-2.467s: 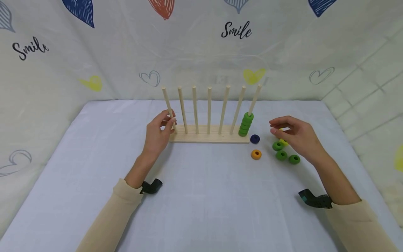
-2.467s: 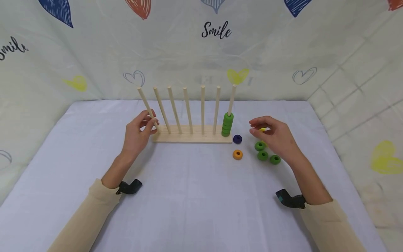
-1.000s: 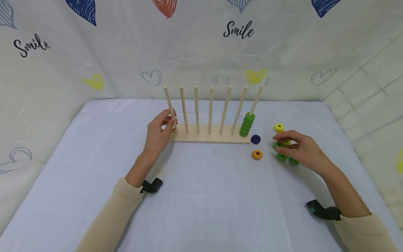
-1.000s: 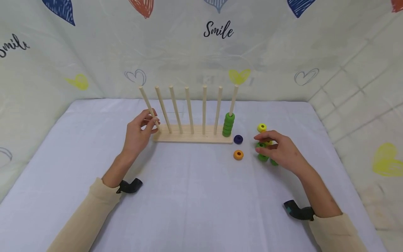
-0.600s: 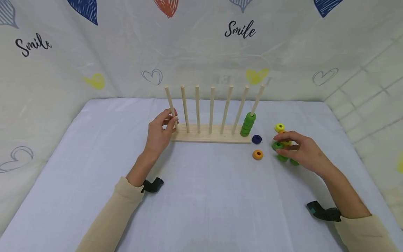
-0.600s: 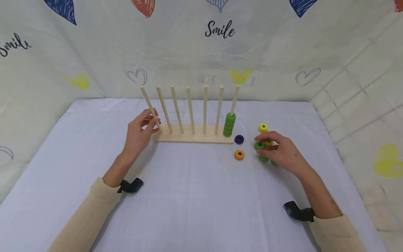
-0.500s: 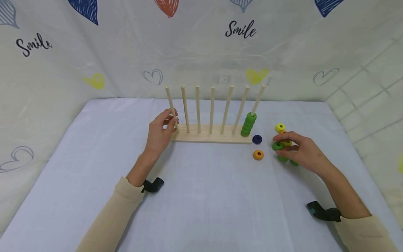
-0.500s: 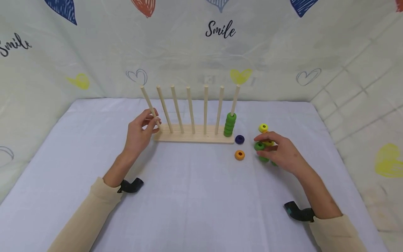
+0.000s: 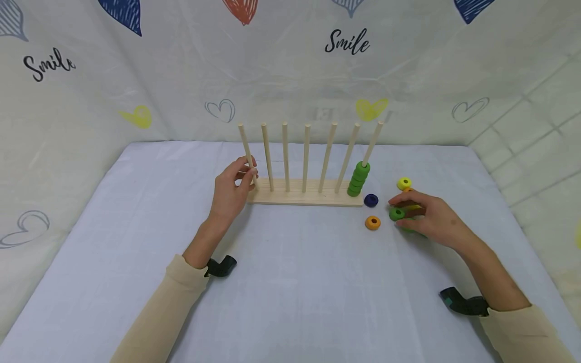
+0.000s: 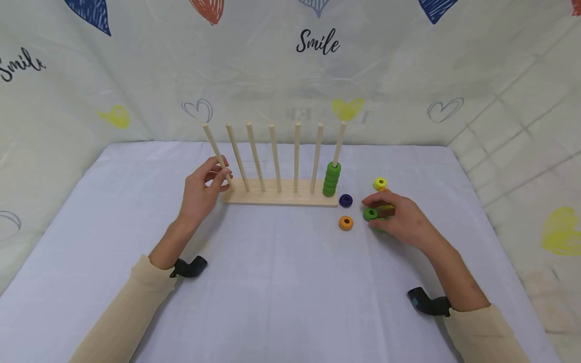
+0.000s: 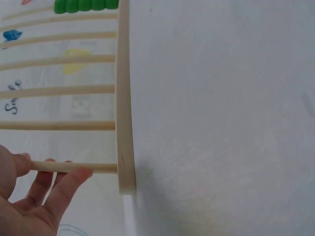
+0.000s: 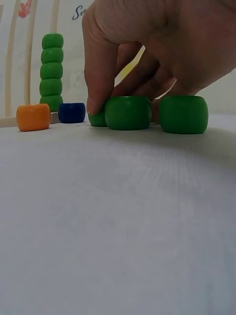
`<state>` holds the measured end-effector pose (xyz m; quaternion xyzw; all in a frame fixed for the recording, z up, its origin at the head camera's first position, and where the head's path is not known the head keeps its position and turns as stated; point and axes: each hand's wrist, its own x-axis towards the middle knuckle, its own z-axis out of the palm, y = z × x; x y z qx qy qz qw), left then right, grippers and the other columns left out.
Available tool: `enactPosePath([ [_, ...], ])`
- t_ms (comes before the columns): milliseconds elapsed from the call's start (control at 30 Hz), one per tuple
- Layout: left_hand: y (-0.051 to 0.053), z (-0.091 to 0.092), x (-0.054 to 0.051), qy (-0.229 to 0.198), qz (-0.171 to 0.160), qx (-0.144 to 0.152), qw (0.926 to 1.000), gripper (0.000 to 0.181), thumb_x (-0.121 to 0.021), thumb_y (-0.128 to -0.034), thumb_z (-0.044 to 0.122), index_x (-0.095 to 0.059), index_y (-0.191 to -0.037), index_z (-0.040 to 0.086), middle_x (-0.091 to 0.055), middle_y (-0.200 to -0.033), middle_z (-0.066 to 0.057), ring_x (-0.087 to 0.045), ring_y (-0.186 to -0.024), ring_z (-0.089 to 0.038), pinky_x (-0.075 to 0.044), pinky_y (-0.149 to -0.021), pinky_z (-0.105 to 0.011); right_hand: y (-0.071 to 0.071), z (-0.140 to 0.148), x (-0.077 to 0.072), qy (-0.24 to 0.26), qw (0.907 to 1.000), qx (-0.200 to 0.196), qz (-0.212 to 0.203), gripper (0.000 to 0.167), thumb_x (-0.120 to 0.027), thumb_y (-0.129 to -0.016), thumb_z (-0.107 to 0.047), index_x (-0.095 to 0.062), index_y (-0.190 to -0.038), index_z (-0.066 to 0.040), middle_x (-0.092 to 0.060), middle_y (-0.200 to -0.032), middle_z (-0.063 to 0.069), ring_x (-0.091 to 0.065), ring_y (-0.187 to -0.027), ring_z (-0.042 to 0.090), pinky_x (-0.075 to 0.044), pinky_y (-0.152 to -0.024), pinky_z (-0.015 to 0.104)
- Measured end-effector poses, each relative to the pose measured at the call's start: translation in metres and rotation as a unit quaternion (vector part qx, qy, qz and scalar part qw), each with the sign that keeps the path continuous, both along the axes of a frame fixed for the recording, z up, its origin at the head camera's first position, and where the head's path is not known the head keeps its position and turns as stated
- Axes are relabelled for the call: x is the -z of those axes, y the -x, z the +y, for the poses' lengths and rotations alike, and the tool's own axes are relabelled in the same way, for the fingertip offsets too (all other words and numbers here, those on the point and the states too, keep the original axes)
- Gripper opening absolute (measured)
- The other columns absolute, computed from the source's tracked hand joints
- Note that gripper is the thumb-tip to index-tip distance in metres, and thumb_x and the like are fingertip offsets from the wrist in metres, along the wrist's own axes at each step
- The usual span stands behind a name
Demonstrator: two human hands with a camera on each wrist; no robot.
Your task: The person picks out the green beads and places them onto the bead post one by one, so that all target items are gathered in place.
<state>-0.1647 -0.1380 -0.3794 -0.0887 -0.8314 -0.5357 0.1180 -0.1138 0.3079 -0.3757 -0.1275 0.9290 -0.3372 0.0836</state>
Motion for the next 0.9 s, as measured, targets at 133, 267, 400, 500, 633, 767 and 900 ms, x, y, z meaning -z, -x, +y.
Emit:
enactPosePath([
  [133,0.0,0.0,-0.001,0.0,0.0,0.0,1.0,0.012,-0.061,-0.1055,0.011,-0.065,-0.117,0.009,-0.07,-0.109,-0.018,-0.073,-0.101,-0.04,-0.069,-0.081,-0.044,0.0,-0.002,0.0,-0.006,1.0,-0.002,0.005,0.04,-0.079,-0.089,-0.003,-0.067,-0.127,-0.006,-0.07,-0.127,0.016,-0.066,-0.112,0.034,-0.053,-0.086,0.006],
  [267,-0.001,0.0,-0.001,-0.003,0.001,0.003,1.0,0.012,-0.061,-0.1057,0.01,-0.065,-0.116,0.008,-0.07,-0.111,-0.019,-0.073,-0.102,-0.042,-0.069,-0.082,-0.045,0.001,-0.004,-0.001,-0.01,0.9998,0.0,0.019,0.036,-0.079,-0.092,-0.006,-0.068,-0.126,-0.006,-0.07,-0.125,0.016,-0.066,-0.109,0.033,-0.053,-0.084,0.006],
  [400,0.0,0.0,-0.001,-0.009,-0.001,0.007,0.9999,0.011,-0.061,-0.1056,0.01,-0.064,-0.116,0.007,-0.07,-0.11,-0.02,-0.072,-0.102,-0.044,-0.068,-0.082,-0.046,0.003,-0.005,-0.001,-0.008,0.9993,0.014,0.032,0.036,-0.077,-0.095,-0.011,-0.066,-0.129,-0.006,-0.071,-0.126,0.017,-0.068,-0.107,0.021,-0.049,-0.082,0.0],
  [500,0.0,0.001,-0.002,-0.009,0.0,0.005,0.9999,0.011,-0.061,-0.1055,0.009,-0.064,-0.115,0.008,-0.07,-0.109,-0.02,-0.073,-0.101,-0.042,-0.068,-0.082,-0.046,0.003,-0.005,-0.003,0.002,0.9982,0.036,0.049,0.037,-0.077,-0.096,-0.017,-0.066,-0.129,-0.007,-0.071,-0.128,0.018,-0.063,-0.101,-0.004,-0.048,-0.08,-0.003],
  [633,0.0,0.001,-0.001,-0.004,0.001,0.001,1.0,0.011,-0.061,-0.1055,0.01,-0.064,-0.116,0.008,-0.07,-0.11,-0.019,-0.073,-0.1,-0.039,-0.068,-0.082,-0.045,0.004,-0.005,-0.009,0.029,0.9947,0.067,0.072,0.035,-0.076,-0.098,-0.021,-0.065,-0.128,-0.009,-0.069,-0.129,0.019,-0.051,-0.094,-0.026,-0.049,-0.075,-0.003],
  [767,0.001,0.0,0.0,-0.001,0.002,0.0,1.0,0.012,-0.061,-0.1053,0.009,-0.065,-0.116,0.008,-0.07,-0.11,-0.019,-0.073,-0.099,-0.039,-0.068,-0.082,-0.045,0.006,-0.007,-0.012,0.057,0.9909,0.08,0.093,0.036,-0.074,-0.099,-0.017,-0.063,-0.132,-0.007,-0.067,-0.128,0.017,-0.054,-0.095,-0.023,-0.05,-0.078,-0.004],
  [900,0.0,0.0,0.0,0.001,-0.001,-0.002,1.0,0.012,-0.061,-0.1051,0.009,-0.065,-0.117,0.008,-0.07,-0.11,-0.019,-0.073,-0.099,-0.039,-0.069,-0.082,-0.044,0.009,-0.01,-0.015,0.072,0.9879,0.09,0.104,0.036,-0.074,-0.098,-0.012,-0.063,-0.131,-0.005,-0.067,-0.123,0.004,-0.056,-0.098,-0.02,-0.049,-0.083,-0.004],
])
